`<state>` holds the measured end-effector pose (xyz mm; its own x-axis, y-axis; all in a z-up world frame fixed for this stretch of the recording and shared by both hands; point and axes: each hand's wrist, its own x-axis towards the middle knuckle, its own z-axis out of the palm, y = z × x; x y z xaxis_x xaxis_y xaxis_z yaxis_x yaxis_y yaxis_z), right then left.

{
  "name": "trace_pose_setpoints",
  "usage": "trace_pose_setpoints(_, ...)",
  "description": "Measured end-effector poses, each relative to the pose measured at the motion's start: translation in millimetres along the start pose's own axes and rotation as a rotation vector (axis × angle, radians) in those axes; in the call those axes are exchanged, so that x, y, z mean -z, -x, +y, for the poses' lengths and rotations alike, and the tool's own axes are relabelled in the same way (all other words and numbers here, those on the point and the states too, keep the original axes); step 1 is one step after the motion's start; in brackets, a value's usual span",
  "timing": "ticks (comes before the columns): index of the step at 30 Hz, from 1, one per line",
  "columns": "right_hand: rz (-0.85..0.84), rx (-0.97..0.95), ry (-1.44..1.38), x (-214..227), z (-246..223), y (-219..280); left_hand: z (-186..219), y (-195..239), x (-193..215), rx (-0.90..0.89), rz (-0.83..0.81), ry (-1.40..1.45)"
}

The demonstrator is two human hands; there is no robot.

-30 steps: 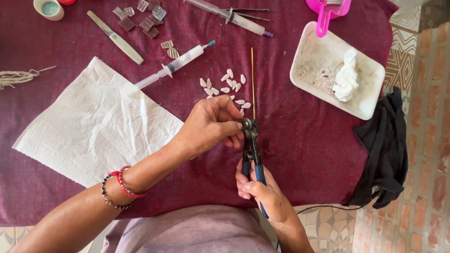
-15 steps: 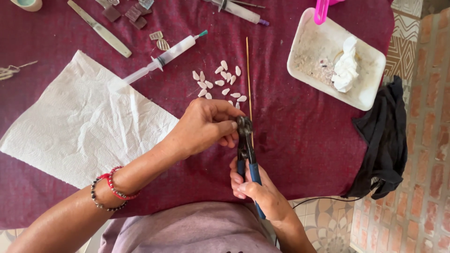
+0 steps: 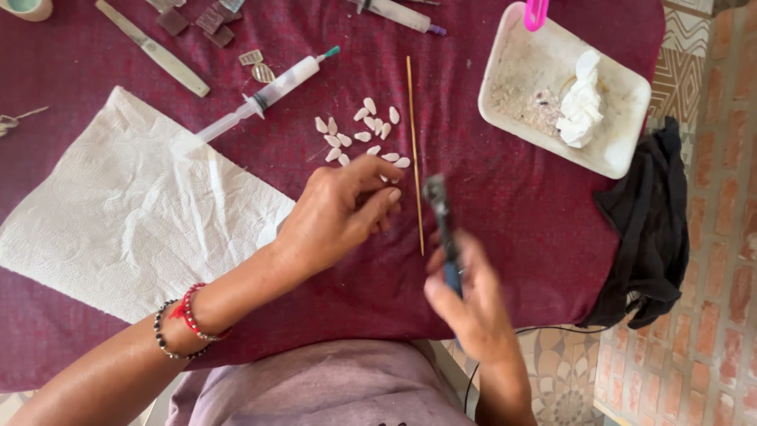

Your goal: Assembling small craft flowers by attaching petals to a base using tools

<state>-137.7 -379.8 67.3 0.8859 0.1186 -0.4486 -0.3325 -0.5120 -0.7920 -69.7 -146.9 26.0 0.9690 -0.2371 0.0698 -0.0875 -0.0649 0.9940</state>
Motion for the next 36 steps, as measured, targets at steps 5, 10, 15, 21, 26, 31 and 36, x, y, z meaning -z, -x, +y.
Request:
trace_pose_setpoints(5, 0.389, 0.317, 0.662, 14, 2, -21, -1, -30, -16, -0.181, 0.011, -0.617)
trace_pose_setpoints(10, 0.343, 0.402, 0.666, 2, 12, -22, -34, -96, -38, -0.388, 0.144, -0.915)
trace_pose_setpoints(15, 0.359, 0.498, 0.585, 20, 33, -43, -59, -120, -67, -0.276, 0.059, -1.1)
trace_pose_setpoints(21, 0.428, 0.659, 0.643, 43, 26, -101, -58, -136, -46, -0.171, -0.078, -1.017)
trace_pose_setpoints(26, 0.464, 0.753, 0.665, 30, 1, -96, -28, -110, -6, -0.262, -0.046, -0.73)
trace_pose_setpoints(31, 0.496, 0.805, 0.685, 6, -49, -74, 15, -59, 31, -0.22, -0.168, -0.169)
trace_pose_setpoints(36, 0.232, 1.017, 0.393, -25, -75, -74, 10, -19, 41, 0.036, -0.177, 0.332)
